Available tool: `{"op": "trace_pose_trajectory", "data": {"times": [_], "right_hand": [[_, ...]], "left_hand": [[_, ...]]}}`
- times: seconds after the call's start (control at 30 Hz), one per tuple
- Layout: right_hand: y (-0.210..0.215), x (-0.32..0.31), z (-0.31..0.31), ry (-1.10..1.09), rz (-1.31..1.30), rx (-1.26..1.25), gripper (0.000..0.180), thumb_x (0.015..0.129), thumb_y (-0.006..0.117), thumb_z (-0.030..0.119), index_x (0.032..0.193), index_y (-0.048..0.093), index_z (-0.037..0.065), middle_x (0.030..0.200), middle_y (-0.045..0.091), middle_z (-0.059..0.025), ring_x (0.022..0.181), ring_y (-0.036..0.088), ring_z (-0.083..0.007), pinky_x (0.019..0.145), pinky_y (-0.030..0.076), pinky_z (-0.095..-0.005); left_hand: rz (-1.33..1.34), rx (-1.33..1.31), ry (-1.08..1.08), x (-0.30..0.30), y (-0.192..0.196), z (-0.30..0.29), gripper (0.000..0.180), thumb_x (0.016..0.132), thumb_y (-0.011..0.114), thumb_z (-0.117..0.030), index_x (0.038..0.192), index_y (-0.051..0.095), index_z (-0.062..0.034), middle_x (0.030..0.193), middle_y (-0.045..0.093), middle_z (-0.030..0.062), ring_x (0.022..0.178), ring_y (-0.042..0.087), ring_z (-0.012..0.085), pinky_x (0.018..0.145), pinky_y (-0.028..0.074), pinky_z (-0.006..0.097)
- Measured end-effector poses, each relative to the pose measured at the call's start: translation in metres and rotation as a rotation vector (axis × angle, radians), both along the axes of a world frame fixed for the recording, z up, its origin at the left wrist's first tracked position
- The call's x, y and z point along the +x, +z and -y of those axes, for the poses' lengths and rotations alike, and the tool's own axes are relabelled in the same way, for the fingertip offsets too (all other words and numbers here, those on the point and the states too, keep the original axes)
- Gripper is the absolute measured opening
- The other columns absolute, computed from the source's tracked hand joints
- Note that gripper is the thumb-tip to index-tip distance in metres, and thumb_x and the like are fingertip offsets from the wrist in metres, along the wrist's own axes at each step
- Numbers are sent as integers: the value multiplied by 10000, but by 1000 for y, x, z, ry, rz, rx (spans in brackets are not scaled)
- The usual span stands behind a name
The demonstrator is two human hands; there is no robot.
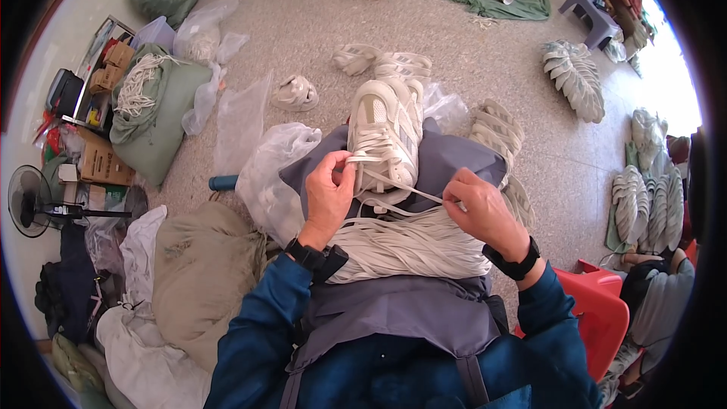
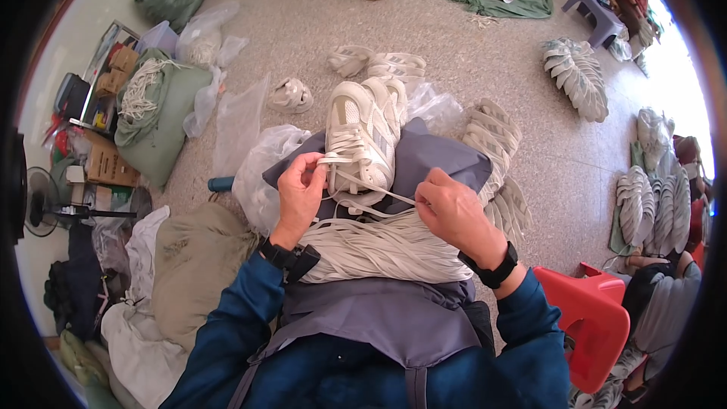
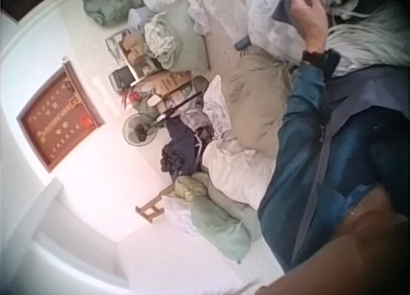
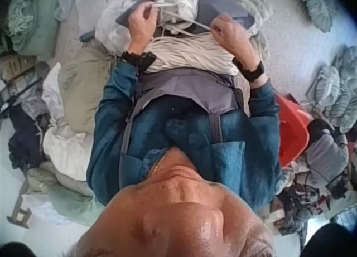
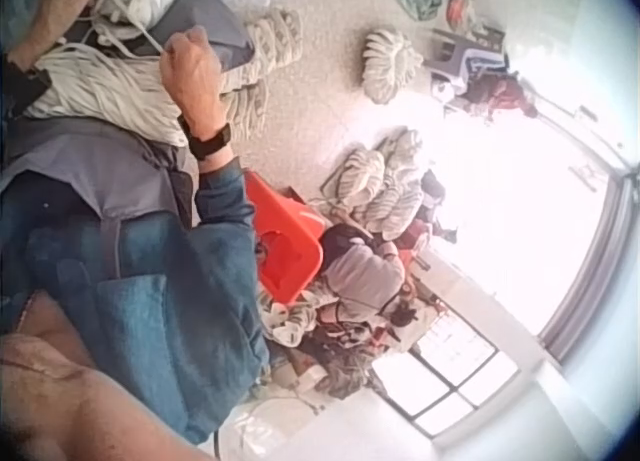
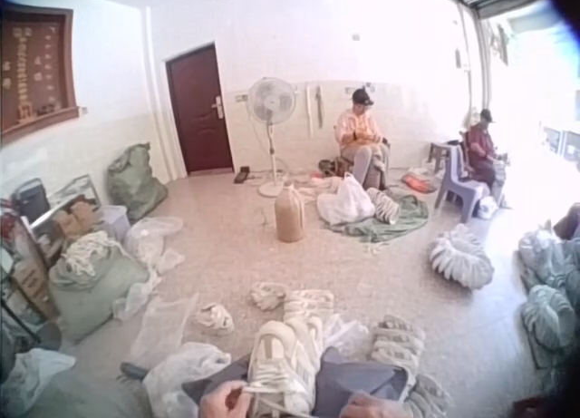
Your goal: Threading and securing shoelaces on newly manufactured sneakers in a shoe production line.
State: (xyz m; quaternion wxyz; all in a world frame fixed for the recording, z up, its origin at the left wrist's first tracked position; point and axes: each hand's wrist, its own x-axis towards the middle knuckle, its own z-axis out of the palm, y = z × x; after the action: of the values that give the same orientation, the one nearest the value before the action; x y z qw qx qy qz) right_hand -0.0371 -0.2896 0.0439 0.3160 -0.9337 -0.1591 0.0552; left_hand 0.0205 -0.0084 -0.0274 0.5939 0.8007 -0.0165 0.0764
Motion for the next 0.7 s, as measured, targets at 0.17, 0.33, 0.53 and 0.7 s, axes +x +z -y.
{"op": "trace_pose_trajectory", "data": {"times": [0.17, 0.33, 0.53, 0.7], "right_hand": [[-6, -1, -13, 92, 349, 125, 93, 816, 684, 39, 895, 638, 52, 1025, 643, -99, 954, 604, -326, 840, 457, -411], [-24, 22, -31, -62, 203, 281, 157, 855, 662, 52, 1012, 662, 47, 974, 670, -109, 933, 636, -315, 850, 439, -403], [-32, 43, -51, -108, 105, 445, 150, 886, 652, 59, 1020, 693, 6, 883, 686, -136, 793, 663, -330, 719, 488, -397], [-30, 49, -55, -90, 31, 495, 141, 885, 666, 69, 984, 722, -14, 873, 682, -158, 763, 669, -344, 666, 516, -385]], "left_hand": [[-22, 62, -12, -2, -4, -5, 116, 943, 681, -69, 1021, 682, 17, 800, 694, 44, 626, 595, 69, 585, 488, 251], [1, -143, 27, 1, -14, -3, 90, 971, 646, -65, 1006, 673, 13, 790, 701, 52, 661, 622, 66, 610, 510, 246], [-74, -19, 0, 2, 2, -1, 110, 1011, 566, -53, 1067, 637, 11, 796, 703, 73, 677, 664, 95, 611, 532, 263], [-30, -15, 9, -1, 3, -2, 184, 986, 625, -76, 1146, 602, 12, 821, 702, 93, 663, 660, 131, 616, 530, 279]]}}
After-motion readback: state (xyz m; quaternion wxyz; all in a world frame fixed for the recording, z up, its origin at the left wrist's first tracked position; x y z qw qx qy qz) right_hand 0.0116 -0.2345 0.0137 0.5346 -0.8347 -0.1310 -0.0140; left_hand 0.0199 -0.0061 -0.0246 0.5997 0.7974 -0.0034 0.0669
